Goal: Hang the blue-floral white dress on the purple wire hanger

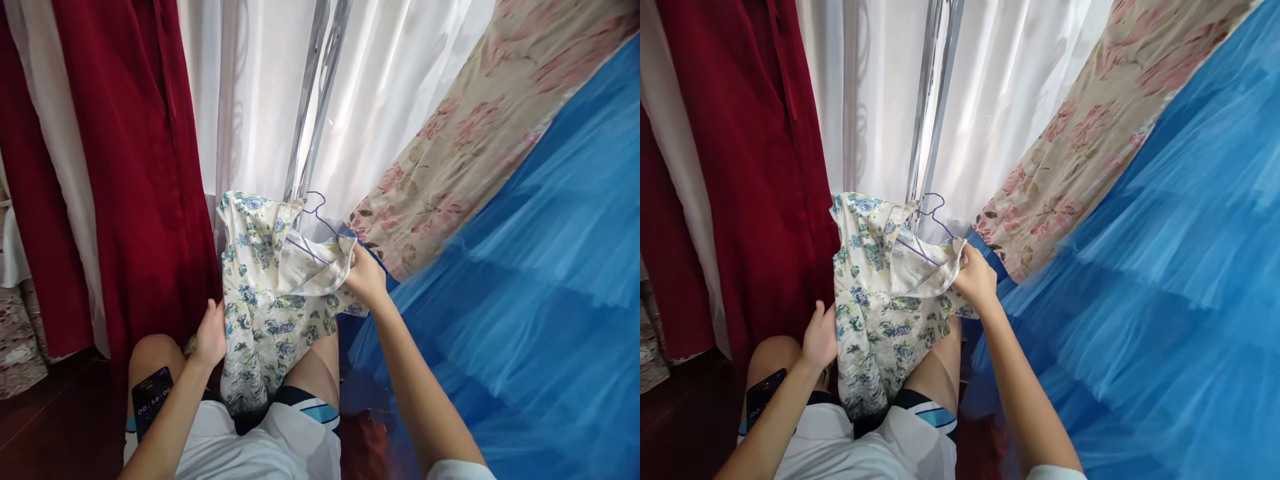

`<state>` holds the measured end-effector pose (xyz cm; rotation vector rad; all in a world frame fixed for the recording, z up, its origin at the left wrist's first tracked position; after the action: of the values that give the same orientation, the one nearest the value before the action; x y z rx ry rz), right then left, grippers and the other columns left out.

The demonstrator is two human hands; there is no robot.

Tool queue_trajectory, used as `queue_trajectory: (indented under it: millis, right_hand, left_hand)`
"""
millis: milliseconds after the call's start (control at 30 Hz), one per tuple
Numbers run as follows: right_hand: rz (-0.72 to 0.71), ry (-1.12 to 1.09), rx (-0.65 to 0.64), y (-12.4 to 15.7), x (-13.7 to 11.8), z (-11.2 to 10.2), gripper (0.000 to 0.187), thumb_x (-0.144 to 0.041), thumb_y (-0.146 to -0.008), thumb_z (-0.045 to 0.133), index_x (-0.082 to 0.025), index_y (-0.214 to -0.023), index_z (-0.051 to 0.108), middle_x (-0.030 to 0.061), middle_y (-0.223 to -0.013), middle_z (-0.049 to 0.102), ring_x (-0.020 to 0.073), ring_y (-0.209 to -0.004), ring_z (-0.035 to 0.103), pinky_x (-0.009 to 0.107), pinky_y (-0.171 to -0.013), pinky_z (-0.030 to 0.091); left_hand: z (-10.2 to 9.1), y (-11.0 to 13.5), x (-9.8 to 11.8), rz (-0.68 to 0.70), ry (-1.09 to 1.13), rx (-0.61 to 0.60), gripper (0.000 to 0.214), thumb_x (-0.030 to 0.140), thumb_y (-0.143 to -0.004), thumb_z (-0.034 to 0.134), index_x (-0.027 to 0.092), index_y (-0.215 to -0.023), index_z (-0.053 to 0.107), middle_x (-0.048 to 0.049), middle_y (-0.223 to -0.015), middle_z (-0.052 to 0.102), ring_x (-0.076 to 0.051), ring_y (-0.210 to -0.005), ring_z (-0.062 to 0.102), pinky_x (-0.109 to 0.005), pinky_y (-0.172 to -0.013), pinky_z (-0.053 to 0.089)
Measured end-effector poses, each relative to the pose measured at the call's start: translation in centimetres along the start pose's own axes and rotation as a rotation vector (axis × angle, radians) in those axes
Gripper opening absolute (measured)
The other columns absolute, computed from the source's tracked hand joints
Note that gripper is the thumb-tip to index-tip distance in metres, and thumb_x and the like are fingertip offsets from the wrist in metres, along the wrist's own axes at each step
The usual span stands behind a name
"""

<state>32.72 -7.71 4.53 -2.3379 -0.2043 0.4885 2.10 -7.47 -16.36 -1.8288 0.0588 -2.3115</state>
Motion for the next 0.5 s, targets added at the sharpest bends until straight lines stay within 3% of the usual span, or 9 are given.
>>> queue_trajectory:
  millis: [100,167,300,500]
  right_hand:
    - [-0.109,0.037,-0.017,-2.1,-1.4,0.0,0.063,-0.034,-0.072,0.065,-0.027,-0.134,0.055,0.0081,-0.121,0.067,0.0331,-0.105,0.064,0.039,-0.082,0.051]
    - [-0.185,0.05,-0.037,-2.5,-2.2,-0.2,0.068,-0.033,-0.07,0.066,-0.025,-0.136,0.052,0.0084,-0.127,0.064,0.0329,-0.108,0.063,0.039,-0.084,0.051]
    - [-0.234,0.082,-0.05,-2.7,-2.2,-0.8,0.074,-0.032,-0.068,0.067,-0.024,-0.139,0.048,0.0091,-0.131,0.062,0.0333,-0.109,0.063,0.04,-0.086,0.051]
    - [-0.272,0.048,-0.065,-3.1,-1.7,-1.1,0.072,-0.032,-0.068,0.068,-0.022,-0.137,0.05,0.0102,-0.131,0.061,0.0337,-0.114,0.061,0.041,-0.092,0.049]
  left_hand:
    - [-1.2,2.2,-2.4,0.015,0.114,0.086,0.066,0.065,-0.073,0.064,0.024,-0.125,0.061,-0.0088,-0.12,0.069,-0.032,-0.12,0.058,-0.043,-0.1,0.049]
    - [-1.2,3.3,-4.2,-0.006,0.118,0.084,0.061,0.05,-0.07,0.074,0.023,-0.123,0.061,-0.0089,-0.121,0.068,-0.031,-0.118,0.061,-0.041,-0.1,0.049]
    - [-0.3,4.5,-6.2,-0.066,0.096,0.066,0.05,0.044,-0.07,0.074,0.019,-0.113,0.066,-0.0114,-0.115,0.071,-0.03,-0.114,0.063,-0.04,-0.097,0.05]
    - [0.8,5.0,-5.8,-0.063,0.052,0.03,0.035,0.041,-0.07,0.073,0.02,-0.098,0.069,-0.0092,-0.113,0.071,-0.028,-0.109,0.066,-0.036,-0.095,0.052]
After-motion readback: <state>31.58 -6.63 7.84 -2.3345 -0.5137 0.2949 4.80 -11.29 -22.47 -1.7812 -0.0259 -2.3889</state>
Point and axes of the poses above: each hand's wrist, its own y-axis away from the middle knuckle, its own z-axis out of the palm, x = y × z, the point moved 7 cm from there along -y, towards the middle knuckle
